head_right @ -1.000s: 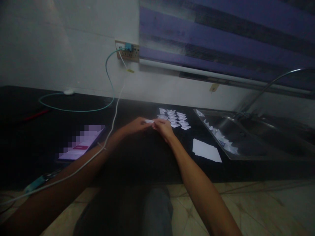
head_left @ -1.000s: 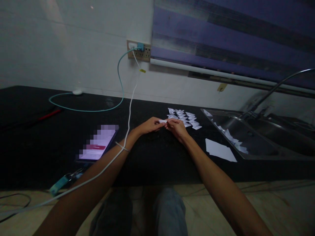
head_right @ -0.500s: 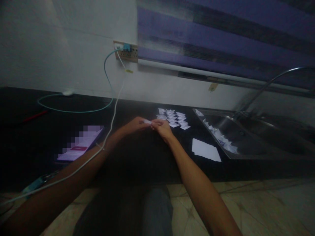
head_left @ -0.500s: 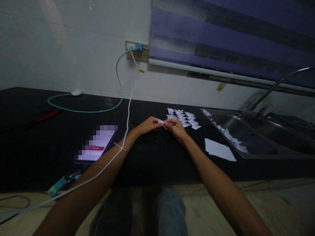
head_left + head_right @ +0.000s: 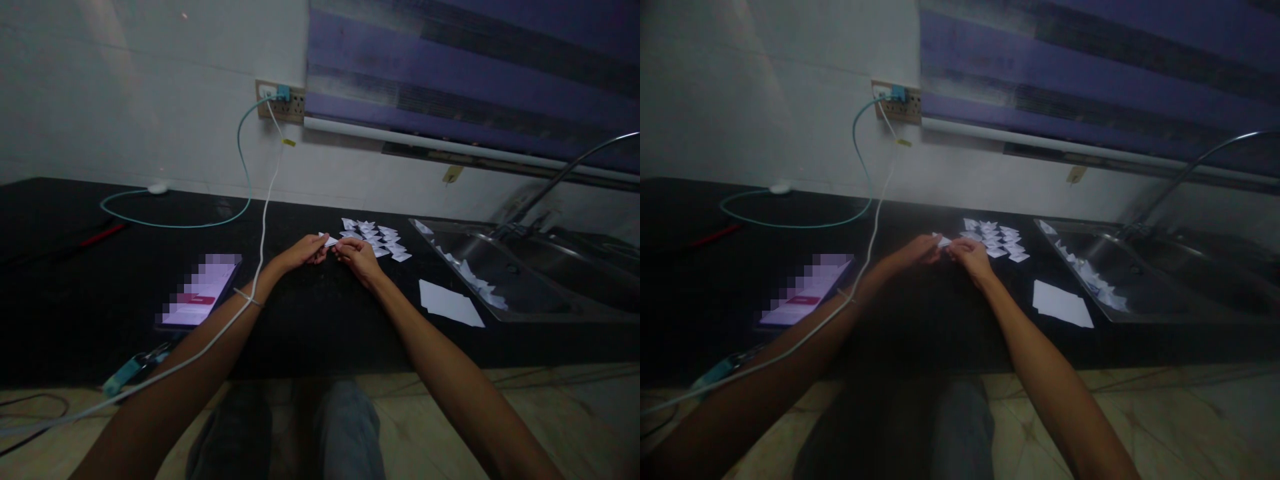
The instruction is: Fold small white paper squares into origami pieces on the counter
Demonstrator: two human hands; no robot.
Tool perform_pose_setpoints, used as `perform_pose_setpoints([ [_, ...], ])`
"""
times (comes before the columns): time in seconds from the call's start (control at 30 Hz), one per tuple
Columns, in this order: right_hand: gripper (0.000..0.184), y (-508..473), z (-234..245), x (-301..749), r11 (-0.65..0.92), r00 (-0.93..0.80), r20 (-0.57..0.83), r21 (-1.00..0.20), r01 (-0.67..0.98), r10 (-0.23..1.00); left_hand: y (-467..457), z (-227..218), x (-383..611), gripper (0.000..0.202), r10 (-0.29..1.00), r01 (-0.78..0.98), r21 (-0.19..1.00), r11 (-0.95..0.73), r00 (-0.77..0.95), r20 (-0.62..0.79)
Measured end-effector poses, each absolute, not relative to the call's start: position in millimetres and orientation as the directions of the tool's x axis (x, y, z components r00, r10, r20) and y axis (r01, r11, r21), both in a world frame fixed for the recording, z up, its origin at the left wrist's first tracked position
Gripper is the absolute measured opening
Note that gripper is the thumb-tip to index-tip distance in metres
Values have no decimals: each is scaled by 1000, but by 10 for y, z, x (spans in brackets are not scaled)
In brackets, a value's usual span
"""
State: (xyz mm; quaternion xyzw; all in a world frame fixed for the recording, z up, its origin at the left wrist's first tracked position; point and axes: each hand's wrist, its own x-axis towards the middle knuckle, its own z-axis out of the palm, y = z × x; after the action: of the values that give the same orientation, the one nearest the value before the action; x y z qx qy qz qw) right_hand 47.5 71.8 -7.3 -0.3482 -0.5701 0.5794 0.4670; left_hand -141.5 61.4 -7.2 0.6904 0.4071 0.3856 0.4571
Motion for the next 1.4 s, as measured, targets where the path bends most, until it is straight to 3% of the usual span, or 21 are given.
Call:
perform_pose_setpoints([
  [0.37,20,727,-70,445,82,-313,112,-991,-106,943,596,-11,-1392,71,935,239,954,-180,343,91],
  [0.63,19,743,-89,449,121,-367,148,-988,-97,918,611,-59,-1414,62,910,230,931,-283,372,184],
  [1.03,12,719,-66,441,157,-329,174,-984,-80,928,548,-5,-1408,57,915,226,938,-264,366,170],
  [1.27,19,740,-58,453,88,-386,138,-986,-144,912,487,43,-1368,50,897,277,893,-355,371,241],
  [1.4,26,753,-74,454,119,-401,147,-988,-95,904,466,33,-1359,45,888,325,865,-383,386,248],
])
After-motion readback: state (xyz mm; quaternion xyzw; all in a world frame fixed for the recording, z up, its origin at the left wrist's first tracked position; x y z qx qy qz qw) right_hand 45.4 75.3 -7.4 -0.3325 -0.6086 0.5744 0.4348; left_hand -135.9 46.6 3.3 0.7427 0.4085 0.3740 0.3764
